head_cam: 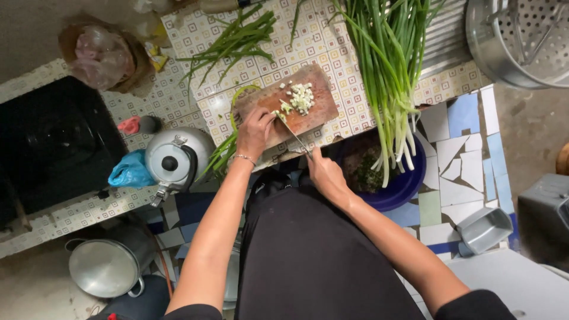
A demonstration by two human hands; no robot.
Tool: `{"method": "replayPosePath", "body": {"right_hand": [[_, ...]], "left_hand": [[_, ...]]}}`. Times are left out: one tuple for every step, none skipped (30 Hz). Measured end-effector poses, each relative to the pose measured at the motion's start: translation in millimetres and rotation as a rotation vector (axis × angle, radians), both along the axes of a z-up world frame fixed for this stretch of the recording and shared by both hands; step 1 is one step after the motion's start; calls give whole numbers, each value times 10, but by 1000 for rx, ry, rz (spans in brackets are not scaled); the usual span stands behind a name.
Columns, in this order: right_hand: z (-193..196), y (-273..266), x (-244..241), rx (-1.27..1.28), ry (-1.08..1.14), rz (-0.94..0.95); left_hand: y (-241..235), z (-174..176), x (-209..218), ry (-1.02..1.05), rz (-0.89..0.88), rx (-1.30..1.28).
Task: Finely chopping green onions on a wooden cutting board using a kitchen knife in a kitchen setting.
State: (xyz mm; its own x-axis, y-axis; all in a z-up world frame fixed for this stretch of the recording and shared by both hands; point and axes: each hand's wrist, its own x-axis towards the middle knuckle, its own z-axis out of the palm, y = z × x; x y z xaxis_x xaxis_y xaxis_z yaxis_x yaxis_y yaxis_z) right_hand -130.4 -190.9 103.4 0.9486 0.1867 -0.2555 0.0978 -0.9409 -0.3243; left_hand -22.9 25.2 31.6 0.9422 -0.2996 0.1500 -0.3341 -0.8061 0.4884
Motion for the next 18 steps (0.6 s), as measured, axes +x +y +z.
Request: {"method": "replayPosePath", "body": {"right_hand": [[14,-26,56,0,-9,3],[40,-52,72,33,-2,-3],[59,-92,84,65,4,-10],[-28,-69,149,61,3,-17],[-117,-54,214,97,64,-33],[-191,-16,299,138,126,-44],[-126,-56,337,139,127,-46],[-71,-96,405,127,118,-52],[-14,-129,471,115,109,-58],[105,-221,486,110,100,-53],[220,-304,503,167,165,-106],[336,-363,482,227,238,-161],[395,-367,499,224,237,-157],[457,-364,497,208,239,-138],[517,-354,494,192,240,-120],[415,-336,459,190,242,-117],[316,-311,426,150,235,-84],[219,-259,430,114,222,-52]], "left_hand": [[13,-85,2,-9,3,0],[24,-164,-36,-6,7,9],[21,-249,-79,-3,11,18],[47,-194,-120,-4,5,14],[69,-140,-161,-21,-24,-2],[121,-63,-193,-37,-48,-14],[119,-71,-209,-37,-50,-13],[117,-88,-192,-49,-25,-13],[123,-104,-175,-62,1,-13],[20,-110,-134,-71,5,-18],[-75,-119,-88,-79,34,-43],[-143,-123,-86,-80,61,-65],[-203,-139,-17,-81,65,-68],[-256,-154,32,-97,48,-52],[-302,-171,81,-113,31,-36],[-300,-244,68,-112,34,-38],[-291,-315,59,-111,28,-37],[-253,-374,98,-115,20,-33]]}}
